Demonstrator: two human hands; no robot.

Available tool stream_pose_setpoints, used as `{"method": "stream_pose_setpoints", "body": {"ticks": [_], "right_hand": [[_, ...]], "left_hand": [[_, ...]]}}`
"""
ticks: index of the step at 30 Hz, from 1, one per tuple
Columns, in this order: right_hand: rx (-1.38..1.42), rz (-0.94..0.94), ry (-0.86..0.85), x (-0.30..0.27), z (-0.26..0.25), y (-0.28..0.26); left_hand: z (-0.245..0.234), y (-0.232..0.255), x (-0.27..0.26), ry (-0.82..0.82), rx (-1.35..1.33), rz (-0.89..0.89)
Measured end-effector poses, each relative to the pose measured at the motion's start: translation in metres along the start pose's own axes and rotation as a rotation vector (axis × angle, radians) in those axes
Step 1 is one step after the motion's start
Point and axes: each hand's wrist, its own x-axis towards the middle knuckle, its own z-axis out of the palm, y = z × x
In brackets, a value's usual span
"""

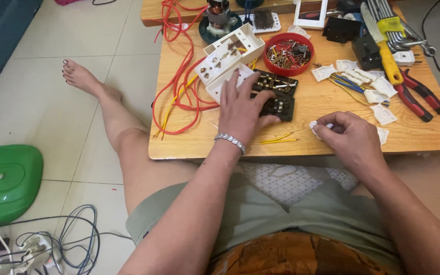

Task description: Cleaning an electrical component with a cloth

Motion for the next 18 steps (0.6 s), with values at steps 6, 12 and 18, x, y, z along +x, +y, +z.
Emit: {"method": "stream_pose_setpoints", "body": {"ticks": [6,12,18], "right_hand": [[-0.056,0.03,-0.015,0.006,0.0,-0.008],[-0.019,-0.039,-0.019,0.018,0.006,-0.007],[0.05,0.009,-0.004,0.026,0.009,-0.003]], "left_hand": [[-0.006,-0.012,0.0,-0.097,0.062,-0.101],[-0.014,0.011,0.002,-0.118,0.09,-0.044],[0.024,0.026,-0.002,0.029,0.022,0.108]]}}
